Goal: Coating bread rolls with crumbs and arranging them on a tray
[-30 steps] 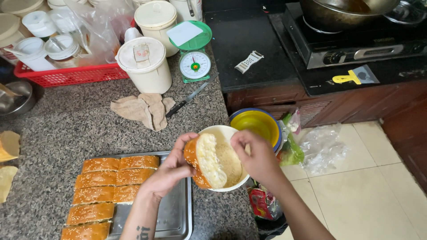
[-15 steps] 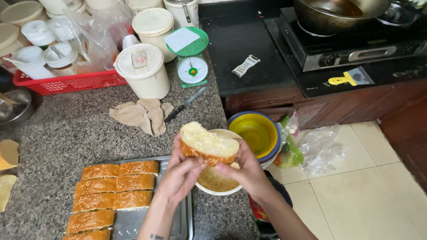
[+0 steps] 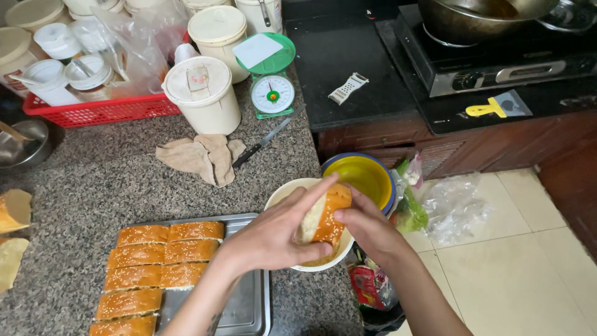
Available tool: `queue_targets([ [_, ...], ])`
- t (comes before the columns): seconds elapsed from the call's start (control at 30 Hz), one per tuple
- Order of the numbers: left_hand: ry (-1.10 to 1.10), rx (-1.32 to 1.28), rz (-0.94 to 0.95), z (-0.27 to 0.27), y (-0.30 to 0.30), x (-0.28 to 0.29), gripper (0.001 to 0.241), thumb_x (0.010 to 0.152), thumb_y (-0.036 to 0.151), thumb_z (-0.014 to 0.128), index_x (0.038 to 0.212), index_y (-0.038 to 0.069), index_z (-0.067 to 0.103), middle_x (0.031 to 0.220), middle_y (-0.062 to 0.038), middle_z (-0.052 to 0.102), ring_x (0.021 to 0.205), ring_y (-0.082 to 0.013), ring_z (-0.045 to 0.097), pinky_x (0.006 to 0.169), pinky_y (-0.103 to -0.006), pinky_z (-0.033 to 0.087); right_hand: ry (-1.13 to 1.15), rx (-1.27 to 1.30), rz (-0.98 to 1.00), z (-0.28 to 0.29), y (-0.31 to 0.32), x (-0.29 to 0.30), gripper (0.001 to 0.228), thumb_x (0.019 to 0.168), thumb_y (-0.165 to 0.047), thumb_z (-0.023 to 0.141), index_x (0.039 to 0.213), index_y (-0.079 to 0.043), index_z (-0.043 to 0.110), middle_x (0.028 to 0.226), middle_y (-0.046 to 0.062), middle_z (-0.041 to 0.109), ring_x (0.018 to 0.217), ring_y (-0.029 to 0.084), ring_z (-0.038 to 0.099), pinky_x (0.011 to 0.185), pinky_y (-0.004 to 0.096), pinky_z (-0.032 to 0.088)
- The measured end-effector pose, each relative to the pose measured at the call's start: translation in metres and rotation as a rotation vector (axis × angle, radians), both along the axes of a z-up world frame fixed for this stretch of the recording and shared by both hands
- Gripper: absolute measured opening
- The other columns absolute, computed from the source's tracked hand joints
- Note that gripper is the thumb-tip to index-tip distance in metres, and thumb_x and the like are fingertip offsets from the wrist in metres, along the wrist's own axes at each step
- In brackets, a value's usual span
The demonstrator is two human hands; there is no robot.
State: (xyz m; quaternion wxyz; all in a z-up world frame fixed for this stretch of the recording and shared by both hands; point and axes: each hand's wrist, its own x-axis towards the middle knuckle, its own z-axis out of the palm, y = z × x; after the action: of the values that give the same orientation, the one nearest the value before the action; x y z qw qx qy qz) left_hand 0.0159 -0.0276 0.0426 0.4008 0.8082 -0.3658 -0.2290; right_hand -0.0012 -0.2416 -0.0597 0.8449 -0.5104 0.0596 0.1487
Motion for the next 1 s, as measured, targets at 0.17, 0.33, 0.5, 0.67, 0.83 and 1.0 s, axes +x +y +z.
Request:
queue_targets([
  [0.17,0.068,0.067,0.072,0.018,-0.009,0.008,0.090,0.084,0.019,0.076,0.159,0.022,0.027,0.146,-0.027,0.047,0.132,-0.0465,0.052,0.109,-0.0577,0.040,-0.080,-0.231,-0.059,0.020,-0.004,0.001,0.068,0.080,-0.020,0.074,0.144,-0.003,0.055,0.129,0.014,0.060,0.121,0.027,0.059,0.107,0.043,0.046],
  [0.33,0.052,0.390,0.142,-0.046,-0.021,0.021,0.091,0.081,0.031,0.079,0.156,0.023,0.028,0.133,-0.027,0.054,0.122,-0.0537,0.058,0.100,-0.0646,0.048,-0.095,-0.289,-0.337,0.002,-0.022,0.007,0.041,0.100,-0.014,0.057,0.138,-0.001,0.053,0.121,0.012,0.055,0.107,0.025,0.066,0.095,0.036,0.053],
  [0.5,-0.055,0.727,0.005,-0.120,-0.052,0.037,0.082,0.084,0.025,0.075,0.152,0.025,0.029,0.126,-0.018,0.063,0.120,-0.0402,0.064,0.098,-0.0546,0.051,-0.002,-0.301,-0.369,-0.010,-0.026,0.006,0.036,0.102,-0.024,0.058,0.130,-0.002,0.058,0.116,0.010,0.063,0.100,0.022,0.070,0.092,0.034,0.054],
  [0.67,-0.082,0.842,-0.006,-0.163,-0.069,0.038,0.085,0.078,0.017,0.080,0.147,0.026,0.031,0.124,-0.020,0.061,0.112,-0.0426,0.066,0.092,-0.0560,0.054,0.005,-0.333,-0.362,-0.022,-0.033,0.007,0.035,0.103,-0.025,0.058,0.129,-0.002,0.061,0.114,0.013,0.066,0.100,0.024,0.071,0.093,0.036,0.054],
  [0.83,-0.078,0.849,0.020,-0.130,-0.069,0.034,0.084,0.083,0.026,0.079,0.149,0.023,0.028,0.131,-0.020,0.056,0.120,-0.0430,0.062,0.095,-0.0563,0.053,0.030,-0.341,-0.396,-0.022,-0.042,0.003,0.036,0.102,-0.024,0.058,0.129,0.000,0.061,0.113,0.013,0.067,0.098,0.023,0.071,0.092,0.035,0.055],
  [1.0,-0.072,0.861,-0.021,-0.164,-0.072,0.033,0.077,0.081,0.009,0.077,0.143,0.018,0.032,0.127,-0.023,0.056,0.117,-0.0455,0.063,0.097,-0.0558,0.052,0.061,-0.283,-0.383,-0.032,-0.034,0.009,0.032,0.103,-0.025,0.058,0.126,-0.002,0.063,0.111,0.013,0.068,0.096,0.025,0.072,0.091,0.037,0.057],
])
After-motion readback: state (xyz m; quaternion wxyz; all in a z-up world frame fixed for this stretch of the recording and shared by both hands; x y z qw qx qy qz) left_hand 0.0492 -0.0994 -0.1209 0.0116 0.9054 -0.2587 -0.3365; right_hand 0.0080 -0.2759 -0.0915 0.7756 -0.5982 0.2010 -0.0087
